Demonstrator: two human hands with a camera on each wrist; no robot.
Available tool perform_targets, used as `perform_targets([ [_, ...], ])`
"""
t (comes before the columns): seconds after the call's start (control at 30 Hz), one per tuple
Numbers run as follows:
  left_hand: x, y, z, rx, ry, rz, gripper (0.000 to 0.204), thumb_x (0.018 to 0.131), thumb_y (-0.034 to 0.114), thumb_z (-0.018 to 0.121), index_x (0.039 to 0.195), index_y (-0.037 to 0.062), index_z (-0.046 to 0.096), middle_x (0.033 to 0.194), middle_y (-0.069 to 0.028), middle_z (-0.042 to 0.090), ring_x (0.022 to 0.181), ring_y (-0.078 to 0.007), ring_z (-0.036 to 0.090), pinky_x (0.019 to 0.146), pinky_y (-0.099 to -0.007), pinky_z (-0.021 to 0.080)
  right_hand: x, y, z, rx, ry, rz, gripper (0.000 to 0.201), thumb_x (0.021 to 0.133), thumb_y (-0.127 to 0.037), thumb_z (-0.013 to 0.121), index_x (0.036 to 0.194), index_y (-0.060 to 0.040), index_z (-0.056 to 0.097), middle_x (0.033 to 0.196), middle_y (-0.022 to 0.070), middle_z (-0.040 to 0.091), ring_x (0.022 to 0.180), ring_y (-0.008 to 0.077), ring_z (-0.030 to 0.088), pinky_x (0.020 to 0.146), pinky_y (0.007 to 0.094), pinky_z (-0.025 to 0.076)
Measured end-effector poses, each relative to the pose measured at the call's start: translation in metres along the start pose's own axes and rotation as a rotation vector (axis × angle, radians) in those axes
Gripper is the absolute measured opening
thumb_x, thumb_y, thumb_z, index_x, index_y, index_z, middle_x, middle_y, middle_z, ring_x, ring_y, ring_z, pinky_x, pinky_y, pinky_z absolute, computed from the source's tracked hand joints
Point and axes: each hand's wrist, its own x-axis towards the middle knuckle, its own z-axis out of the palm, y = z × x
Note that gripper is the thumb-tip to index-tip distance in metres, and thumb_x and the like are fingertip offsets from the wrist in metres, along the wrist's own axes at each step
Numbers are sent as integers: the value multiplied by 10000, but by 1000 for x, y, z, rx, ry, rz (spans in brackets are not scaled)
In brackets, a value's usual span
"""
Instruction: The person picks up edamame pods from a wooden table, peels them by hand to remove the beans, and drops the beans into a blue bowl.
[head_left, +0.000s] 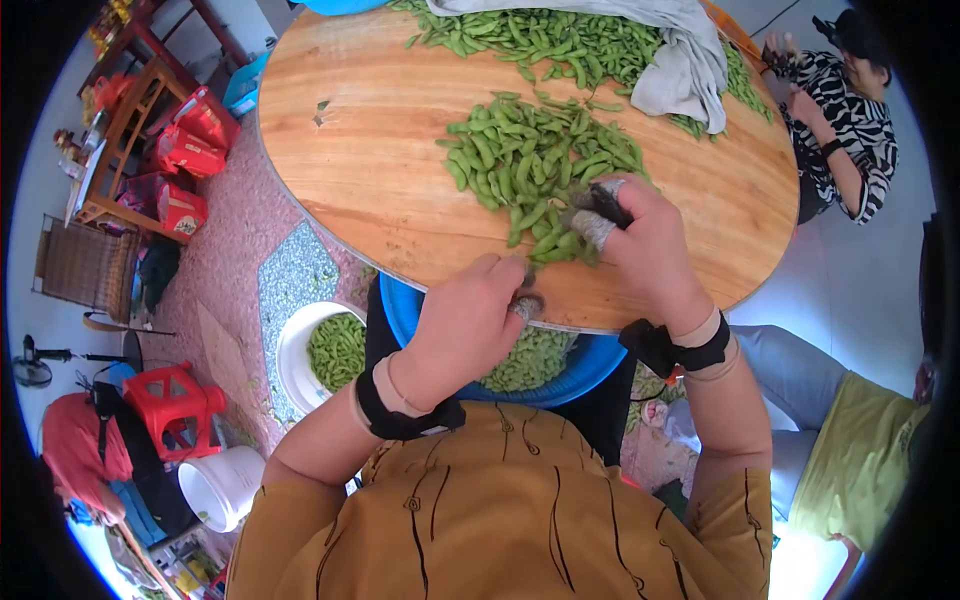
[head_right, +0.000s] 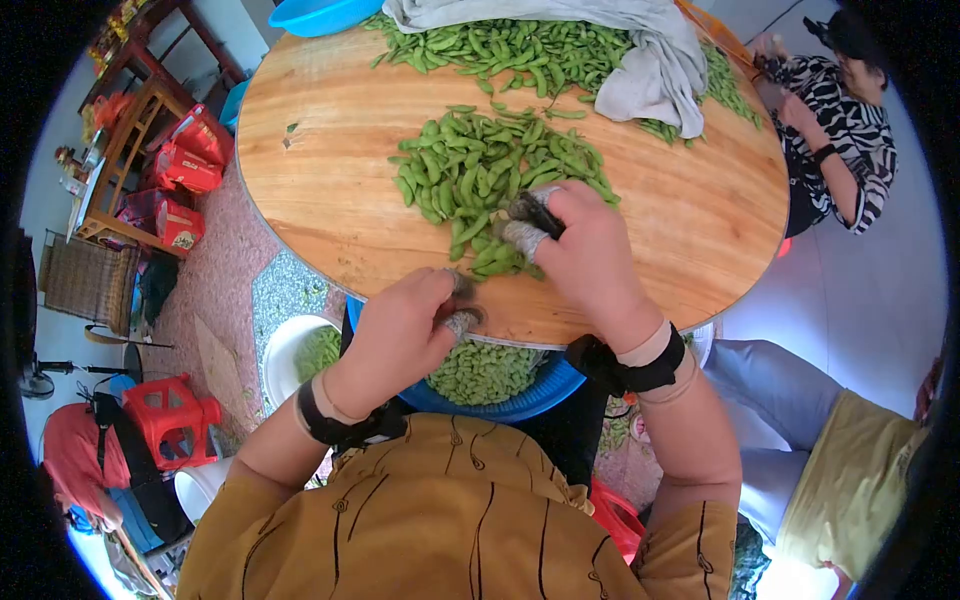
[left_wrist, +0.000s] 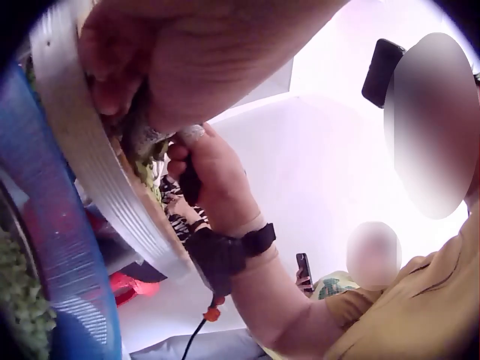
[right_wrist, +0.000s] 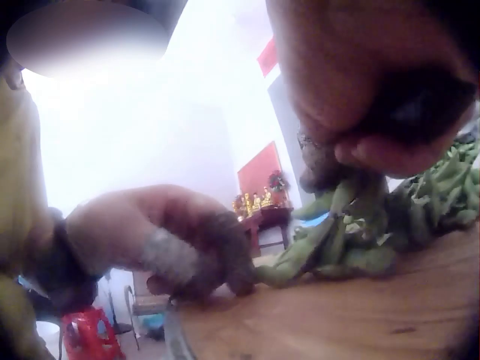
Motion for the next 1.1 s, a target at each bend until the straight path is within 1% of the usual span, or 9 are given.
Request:
perform_targets([
  [0.1,7,-3,4,-74,148,-8,270,686,-32,598,946,11,538,797,-158,550,720,-339,579,603,-410,468,3,5,2,164,68,34,222,741,-136,731,874,13,633,773,116,577,703,273,556,634,352,448],
  [0.27,3,-2,-4,-89,152,-70,277,707,-50,604,974,14,567,823,-155,548,721,-312,589,597,-381,476,2,-12,-10,329,-41,256,201,766,-122,701,895,10,620,723,125,596,616,258,551,584,335,446],
  [0.37,2,-3,-2,-62,161,-62,305,710,-55,603,1005,18,582,829,-150,548,720,-300,590,600,-357,485,-7,5,-9,53,29,74,204,777,-126,686,900,15,606,708,149,598,609,269,569,582,345,455],
  [0.5,3,-4,3,-83,189,-36,322,706,-58,604,1018,22,590,838,-148,554,718,-297,592,603,-343,492,-18,6,-10,-10,107,20,223,773,-147,691,884,17,588,688,174,590,619,295,584,585,355,463],
  [0.6,3,-1,3,-90,162,-43,309,713,-43,607,1014,25,597,853,-148,563,718,-296,594,599,-351,489,-26,-2,-12,-12,74,123,250,759,-165,710,861,15,570,702,169,611,646,325,604,597,372,479],
  [0.67,2,1,3,-79,147,-56,307,715,-38,604,1014,28,600,853,-147,564,717,-296,592,596,-351,486,-29,-23,-11,-82,29,302,268,752,-166,721,868,6,551,732,155,636,657,341,616,606,386,491],
  [0.93,-2,3,2,-52,114,-28,329,702,-29,595,1026,31,603,822,-151,569,707,-283,595,588,-350,477,-52,-2,-2,33,162,343,288,743,-123,726,933,2,550,776,141,664,686,277,654,636,359,511],
  [1.03,1,11,10,-274,91,54,233,786,2,578,1019,5,591,845,-120,617,710,-204,620,578,-309,479,-65,-23,-11,132,152,350,292,744,-85,716,974,1,559,787,130,663,692,241,652,646,328,510],
  [1.1,3,25,11,-815,-216,-212,150,887,52,519,1009,-6,585,873,-68,642,722,-122,621,574,-250,474,-77,-34,-5,237,112,346,297,752,-58,702,1012,-8,568,808,112,647,701,208,632,664,288,499],
])
